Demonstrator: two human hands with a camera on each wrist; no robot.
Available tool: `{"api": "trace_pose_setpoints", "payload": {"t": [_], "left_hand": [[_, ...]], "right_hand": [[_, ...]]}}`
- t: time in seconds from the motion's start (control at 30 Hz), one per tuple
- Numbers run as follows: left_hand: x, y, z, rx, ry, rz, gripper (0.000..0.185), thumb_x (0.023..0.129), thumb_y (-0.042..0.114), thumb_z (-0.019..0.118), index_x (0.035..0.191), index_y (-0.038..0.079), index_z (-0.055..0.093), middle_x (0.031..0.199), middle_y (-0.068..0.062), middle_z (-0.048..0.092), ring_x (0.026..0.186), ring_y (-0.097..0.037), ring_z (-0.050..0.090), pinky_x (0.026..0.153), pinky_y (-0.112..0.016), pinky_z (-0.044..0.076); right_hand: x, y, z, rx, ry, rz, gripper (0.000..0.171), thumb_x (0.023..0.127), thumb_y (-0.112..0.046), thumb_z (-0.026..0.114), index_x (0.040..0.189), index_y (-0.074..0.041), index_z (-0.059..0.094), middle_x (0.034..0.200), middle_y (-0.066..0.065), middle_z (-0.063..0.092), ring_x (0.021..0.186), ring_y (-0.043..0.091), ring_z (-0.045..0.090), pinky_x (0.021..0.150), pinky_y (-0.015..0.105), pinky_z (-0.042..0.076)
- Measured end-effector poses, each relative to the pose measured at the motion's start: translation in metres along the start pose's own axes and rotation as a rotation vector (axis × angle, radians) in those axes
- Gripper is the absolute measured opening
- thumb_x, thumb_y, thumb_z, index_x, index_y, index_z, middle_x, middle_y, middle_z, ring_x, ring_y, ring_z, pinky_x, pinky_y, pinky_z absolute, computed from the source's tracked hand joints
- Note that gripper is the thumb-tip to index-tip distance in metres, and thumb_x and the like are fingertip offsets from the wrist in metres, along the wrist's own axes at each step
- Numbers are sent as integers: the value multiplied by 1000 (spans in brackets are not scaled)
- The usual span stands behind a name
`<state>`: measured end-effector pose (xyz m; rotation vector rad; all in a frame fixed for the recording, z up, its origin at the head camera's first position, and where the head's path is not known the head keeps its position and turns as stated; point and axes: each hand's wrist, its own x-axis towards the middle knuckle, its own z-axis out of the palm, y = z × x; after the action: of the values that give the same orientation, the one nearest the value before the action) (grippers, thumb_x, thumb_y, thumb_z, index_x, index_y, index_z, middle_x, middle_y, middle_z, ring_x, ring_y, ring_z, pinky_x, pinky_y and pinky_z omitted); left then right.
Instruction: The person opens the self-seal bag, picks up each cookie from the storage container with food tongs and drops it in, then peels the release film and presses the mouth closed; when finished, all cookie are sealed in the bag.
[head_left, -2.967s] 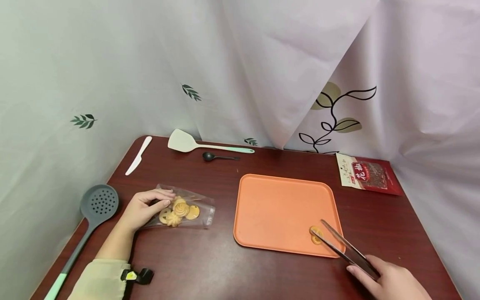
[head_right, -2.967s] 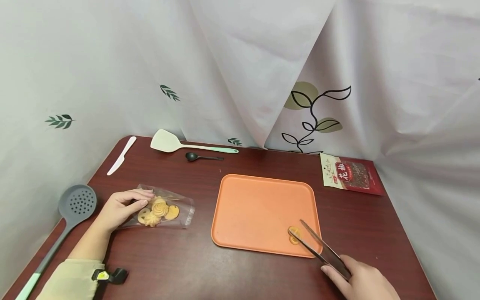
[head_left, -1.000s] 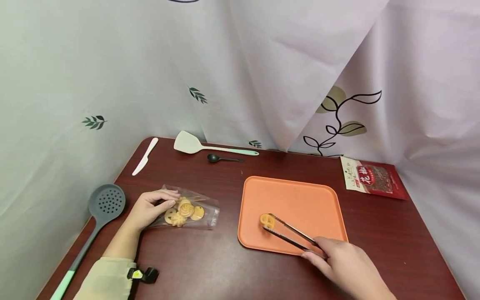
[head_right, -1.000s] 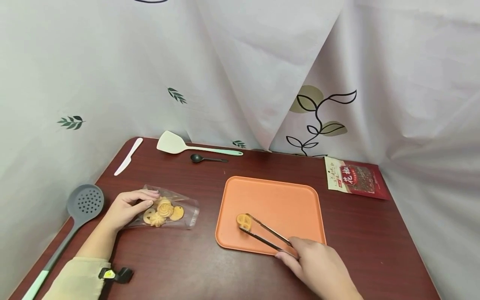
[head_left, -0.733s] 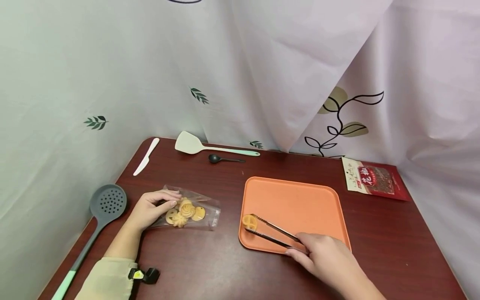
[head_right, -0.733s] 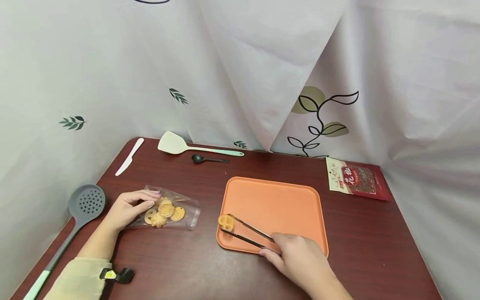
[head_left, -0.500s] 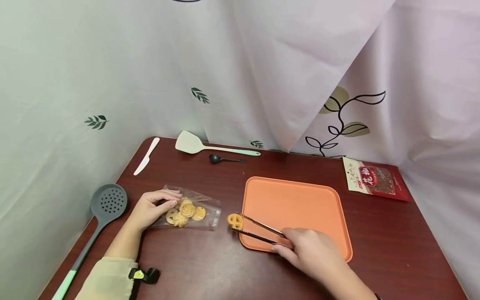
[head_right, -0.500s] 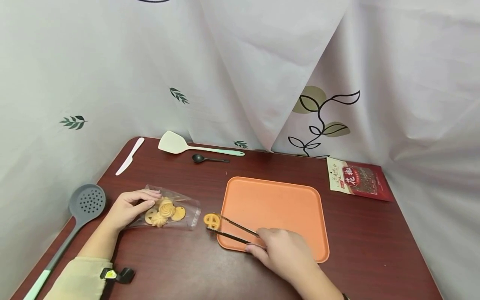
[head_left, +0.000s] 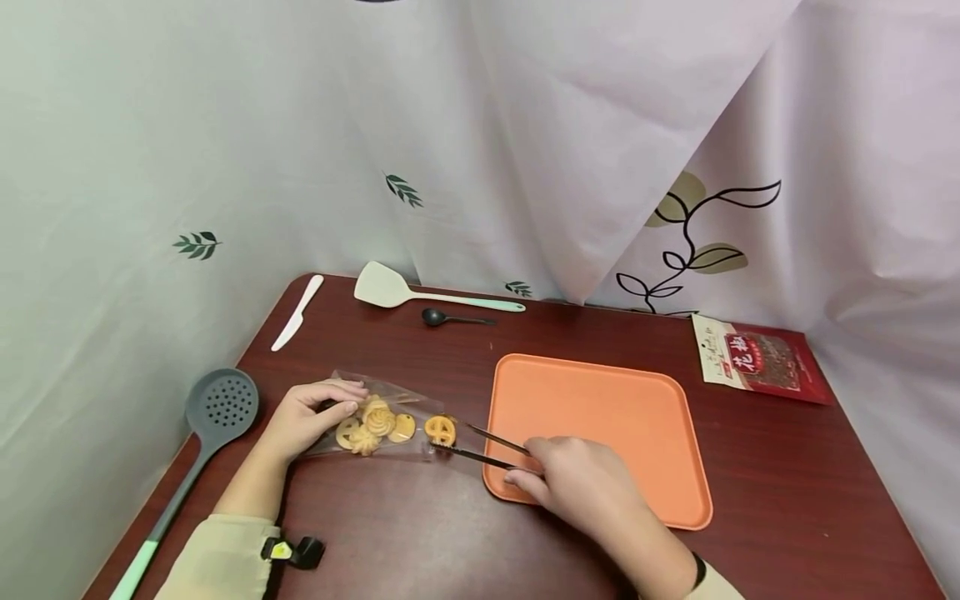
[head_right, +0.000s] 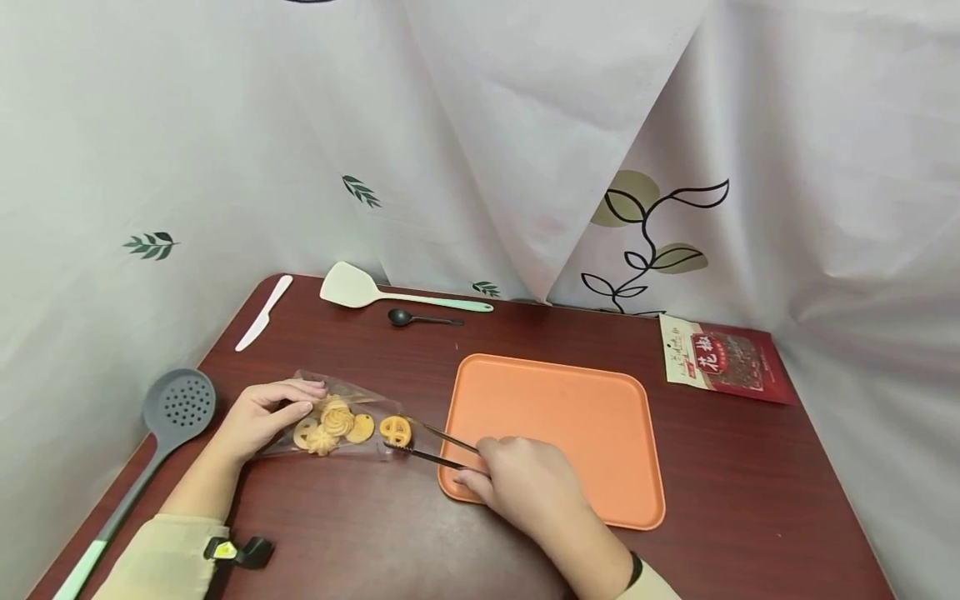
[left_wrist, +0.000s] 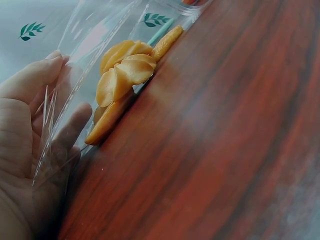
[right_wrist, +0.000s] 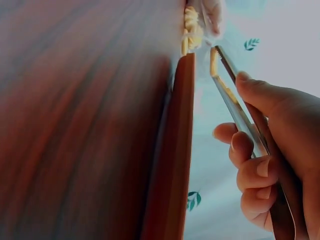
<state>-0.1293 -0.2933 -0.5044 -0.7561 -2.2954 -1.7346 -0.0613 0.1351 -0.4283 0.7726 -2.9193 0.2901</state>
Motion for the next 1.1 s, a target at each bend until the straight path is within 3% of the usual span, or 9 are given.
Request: {"api": "trace_pose_setpoints", "payload": {"t": [0.3,0.5,0.77,1.1], "left_hand": [[0,-1,1,6,-2,-2,29,85,-25,72,102,-3,81,109,-21,78,119,-14,70,103,-21,52],[2,0,2,-9,-10,43,29,84,-27,71,102,-6,80,107,-21,78,117,-14,71,103,-22,53],[2,0,1,-41,-6,65,30,84,-28,70,102,-5,80,107,-21,78,116,-14,71,101,-22,54],[2,-1,0,-39,-15,39,30,86,-26,70,103,-3,80,107,-26,76,114,-12,72,98,-22,56]], "right_hand": [[10,-10,9,-49,22,-51,47,94,-59,75,75,-24,51,59,-13,33,50,9,38,44,32,36],[20,-21,10,-31,17,-42,48,96,-60,73,74,-24,50,60,-12,38,50,11,44,44,34,39],[36,-33,9,-34,-4,-49,45,97,-61,71,77,-22,60,65,-10,54,56,15,60,46,36,49],[39,-24,5,-24,-37,-25,44,96,-59,75,78,-22,58,60,-11,43,55,13,53,46,35,44]]}}
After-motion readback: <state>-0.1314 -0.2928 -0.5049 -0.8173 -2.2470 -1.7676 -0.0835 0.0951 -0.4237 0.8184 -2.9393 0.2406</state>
